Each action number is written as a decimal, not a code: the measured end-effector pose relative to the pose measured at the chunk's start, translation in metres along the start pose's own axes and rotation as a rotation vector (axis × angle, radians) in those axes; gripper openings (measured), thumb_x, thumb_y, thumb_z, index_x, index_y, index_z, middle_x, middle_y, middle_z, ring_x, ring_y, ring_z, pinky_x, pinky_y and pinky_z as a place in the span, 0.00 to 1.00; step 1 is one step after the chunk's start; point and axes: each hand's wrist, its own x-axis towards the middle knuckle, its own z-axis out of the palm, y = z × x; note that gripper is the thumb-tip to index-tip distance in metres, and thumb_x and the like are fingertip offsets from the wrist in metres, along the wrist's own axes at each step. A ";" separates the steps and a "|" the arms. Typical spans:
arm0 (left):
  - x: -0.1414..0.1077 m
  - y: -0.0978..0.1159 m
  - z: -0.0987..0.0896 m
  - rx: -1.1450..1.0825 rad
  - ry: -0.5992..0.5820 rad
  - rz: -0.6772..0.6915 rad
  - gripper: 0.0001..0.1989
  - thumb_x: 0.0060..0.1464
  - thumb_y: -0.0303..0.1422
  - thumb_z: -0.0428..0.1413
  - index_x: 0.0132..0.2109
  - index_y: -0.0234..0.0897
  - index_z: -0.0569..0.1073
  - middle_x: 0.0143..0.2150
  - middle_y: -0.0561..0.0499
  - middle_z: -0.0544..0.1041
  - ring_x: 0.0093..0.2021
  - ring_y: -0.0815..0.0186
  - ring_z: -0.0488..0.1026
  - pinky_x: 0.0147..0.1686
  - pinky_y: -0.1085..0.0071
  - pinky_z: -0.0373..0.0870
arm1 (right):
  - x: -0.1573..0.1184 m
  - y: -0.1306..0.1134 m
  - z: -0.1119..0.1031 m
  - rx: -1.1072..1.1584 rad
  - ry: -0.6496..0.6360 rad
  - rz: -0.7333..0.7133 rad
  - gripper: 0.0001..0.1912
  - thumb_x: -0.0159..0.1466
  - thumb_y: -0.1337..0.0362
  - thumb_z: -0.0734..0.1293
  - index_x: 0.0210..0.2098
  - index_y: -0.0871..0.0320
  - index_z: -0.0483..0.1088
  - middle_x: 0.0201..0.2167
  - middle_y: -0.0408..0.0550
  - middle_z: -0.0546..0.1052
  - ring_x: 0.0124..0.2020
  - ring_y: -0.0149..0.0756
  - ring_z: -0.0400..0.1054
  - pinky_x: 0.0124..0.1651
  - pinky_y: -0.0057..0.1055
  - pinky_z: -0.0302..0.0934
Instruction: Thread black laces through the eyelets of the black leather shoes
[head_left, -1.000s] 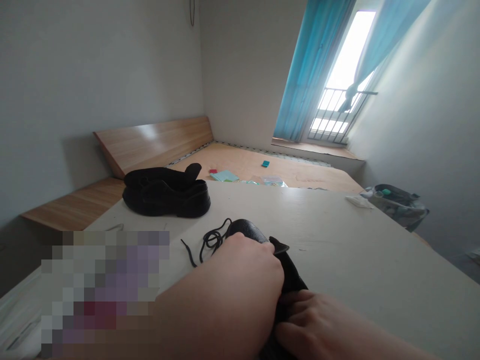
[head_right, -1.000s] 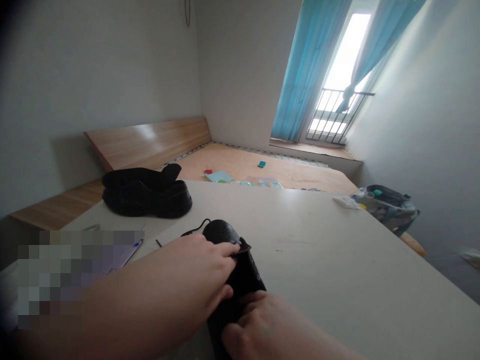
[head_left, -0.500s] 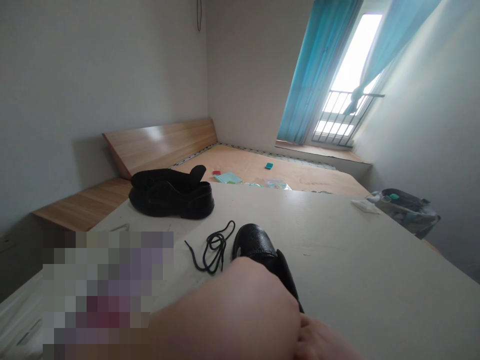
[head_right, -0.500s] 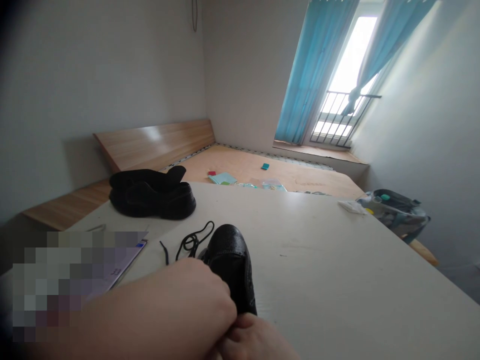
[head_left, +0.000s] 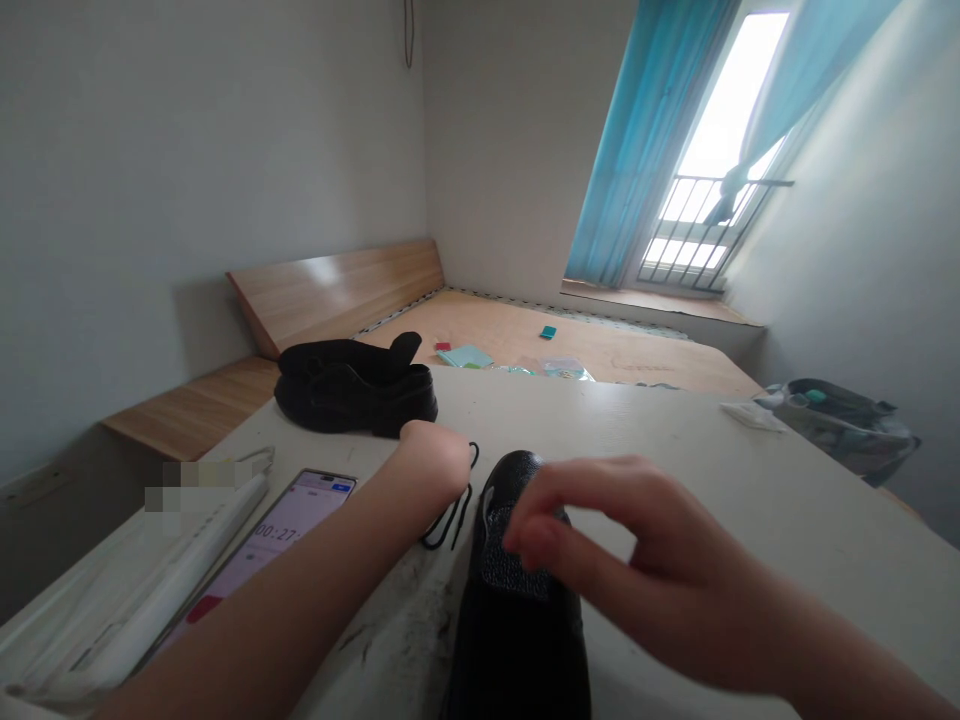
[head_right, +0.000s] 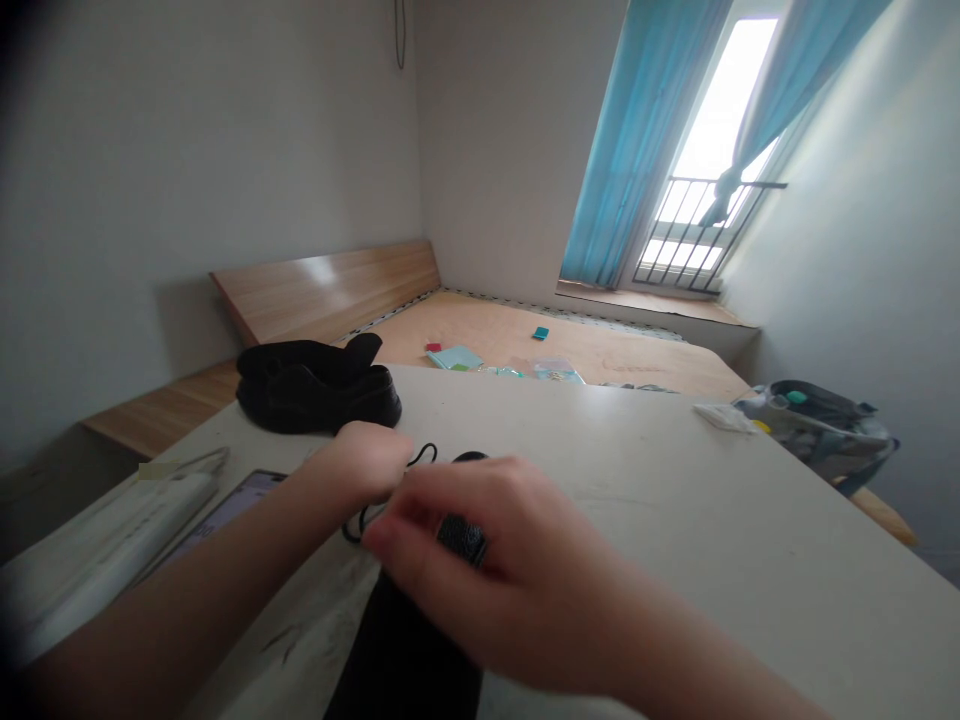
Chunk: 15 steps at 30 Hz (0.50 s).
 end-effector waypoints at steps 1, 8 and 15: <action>0.001 -0.001 -0.002 0.021 -0.029 -0.017 0.11 0.61 0.36 0.57 0.46 0.34 0.73 0.43 0.48 0.76 0.41 0.62 0.75 0.40 0.63 0.75 | 0.008 0.005 -0.001 0.003 0.025 0.066 0.13 0.69 0.61 0.61 0.29 0.56 0.70 0.24 0.40 0.74 0.25 0.28 0.66 0.27 0.26 0.58; -0.021 -0.015 -0.034 0.006 0.200 0.030 0.09 0.60 0.30 0.51 0.40 0.36 0.77 0.36 0.47 0.78 0.37 0.61 0.74 0.35 0.66 0.67 | 0.050 0.074 0.023 0.242 0.063 0.273 0.10 0.61 0.66 0.66 0.43 0.53 0.67 0.44 0.46 0.72 0.41 0.36 0.66 0.43 0.36 0.61; -0.031 -0.021 -0.053 -0.398 0.450 0.186 0.15 0.61 0.32 0.46 0.43 0.39 0.77 0.33 0.52 0.79 0.33 0.65 0.75 0.31 0.71 0.64 | 0.052 0.096 0.018 0.597 -0.019 0.240 0.16 0.66 0.52 0.63 0.36 0.59 0.67 0.36 0.48 0.75 0.36 0.33 0.68 0.44 0.35 0.61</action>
